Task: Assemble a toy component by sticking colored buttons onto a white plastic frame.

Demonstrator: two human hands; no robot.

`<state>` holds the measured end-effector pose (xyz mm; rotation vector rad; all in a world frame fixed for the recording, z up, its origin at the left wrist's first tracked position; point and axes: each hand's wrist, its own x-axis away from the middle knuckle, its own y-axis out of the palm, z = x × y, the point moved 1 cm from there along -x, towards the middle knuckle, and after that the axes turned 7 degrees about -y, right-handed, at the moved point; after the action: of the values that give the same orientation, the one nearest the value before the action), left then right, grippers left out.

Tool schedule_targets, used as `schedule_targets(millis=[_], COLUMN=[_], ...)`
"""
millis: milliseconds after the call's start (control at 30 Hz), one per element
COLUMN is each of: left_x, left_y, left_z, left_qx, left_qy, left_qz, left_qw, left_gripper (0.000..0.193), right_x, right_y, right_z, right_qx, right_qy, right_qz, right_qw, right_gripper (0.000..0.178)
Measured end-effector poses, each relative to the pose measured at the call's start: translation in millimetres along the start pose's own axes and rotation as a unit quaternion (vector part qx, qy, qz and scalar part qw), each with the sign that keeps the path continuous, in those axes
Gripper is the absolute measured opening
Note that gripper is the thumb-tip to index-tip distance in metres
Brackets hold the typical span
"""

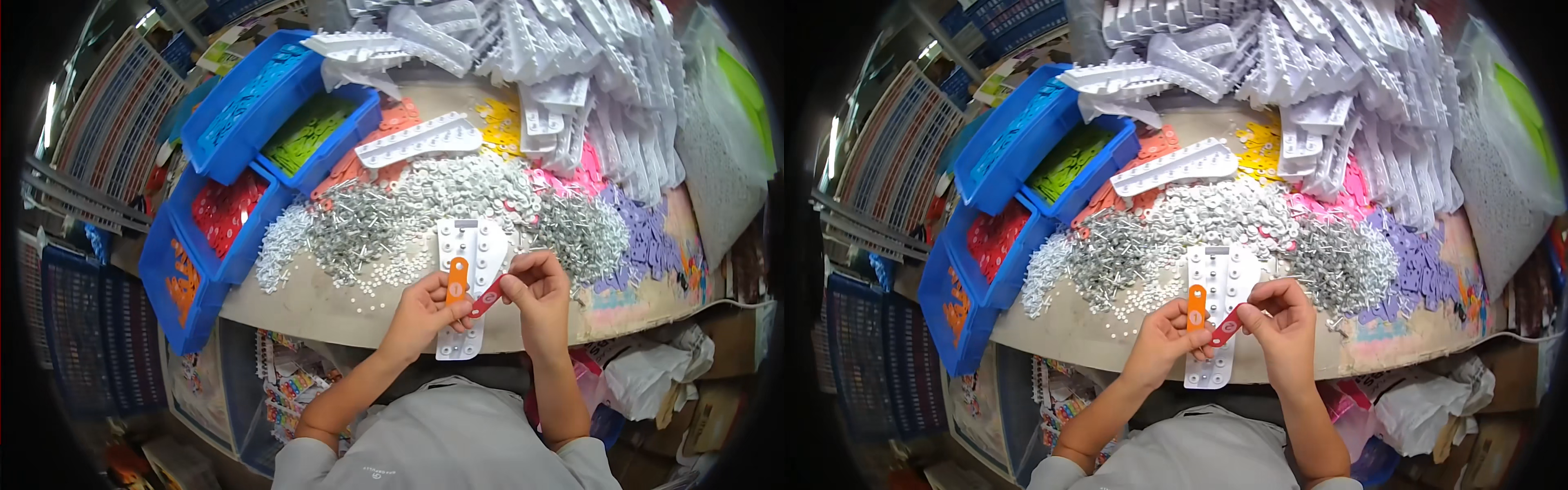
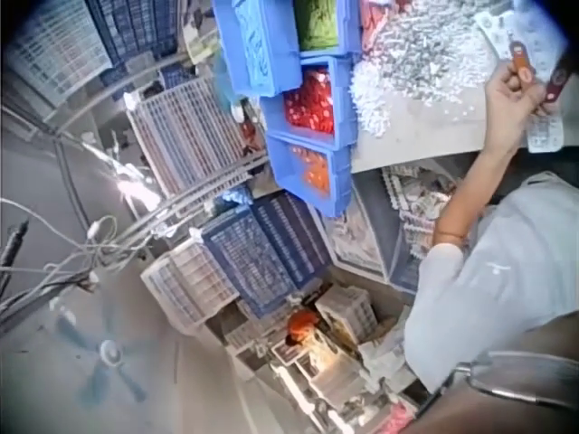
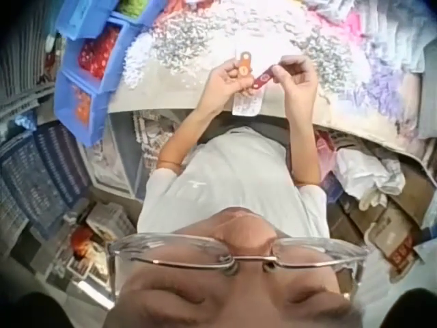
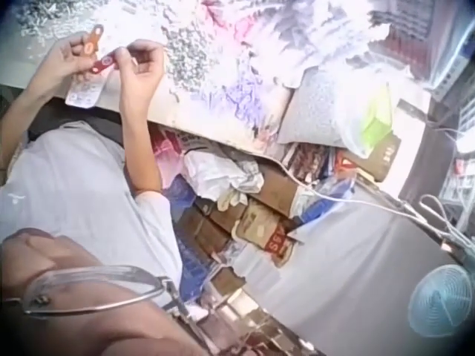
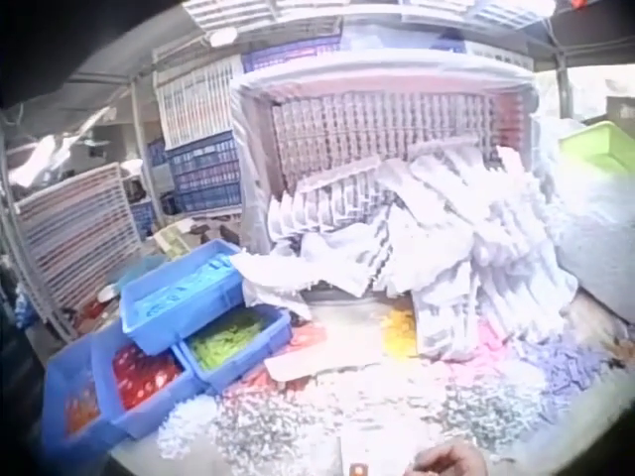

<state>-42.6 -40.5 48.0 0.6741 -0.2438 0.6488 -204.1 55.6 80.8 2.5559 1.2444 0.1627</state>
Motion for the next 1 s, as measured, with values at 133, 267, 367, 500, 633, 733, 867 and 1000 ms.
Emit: schedule_targets(millis=[133,267,367,500,633,733,867,1000], left_x=[0,3,5,9,10,6,-9,-29], left_y=[9,11,-3,-37,-48,-60,-64,-63], left_z=[-10,-11,-8,15,37,47,56,62], left_qx=[-0.011,-0.023,-0.064,-0.075,-0.114,-0.148,-0.15,-0.157], left_qy=[0.008,0.021,0.023,0.062,0.074,0.07,0.099,0.162], left_qz=[0.043,0.048,0.091,0.153,0.165,0.163,0.151,0.153], left_qw=[0.999,0.998,0.994,0.983,0.977,0.973,0.972,0.962], left_gripper=[0.023,0.027,0.034,0.037,0.028,0.022,0.018,0.015], right_x=[3,16,5,-36,-65,-76,-76,-77], right_y=[3,-5,-4,4,7,10,15,15], right_z=[1,28,21,16,18,27,40,47], right_qx=[-0.031,-0.023,0.107,0.356,0.469,0.507,0.555,0.557], right_qy=[0.011,0.111,0.077,-0.125,-0.139,-0.172,-0.236,-0.264], right_qz=[0.059,-0.069,-0.081,-0.094,-0.175,-0.231,-0.223,-0.201], right_qw=[0.998,0.991,0.988,0.921,0.854,0.813,0.766,0.761], right_gripper=[0.023,0.013,0.016,0.018,0.017,0.013,0.011,0.013])
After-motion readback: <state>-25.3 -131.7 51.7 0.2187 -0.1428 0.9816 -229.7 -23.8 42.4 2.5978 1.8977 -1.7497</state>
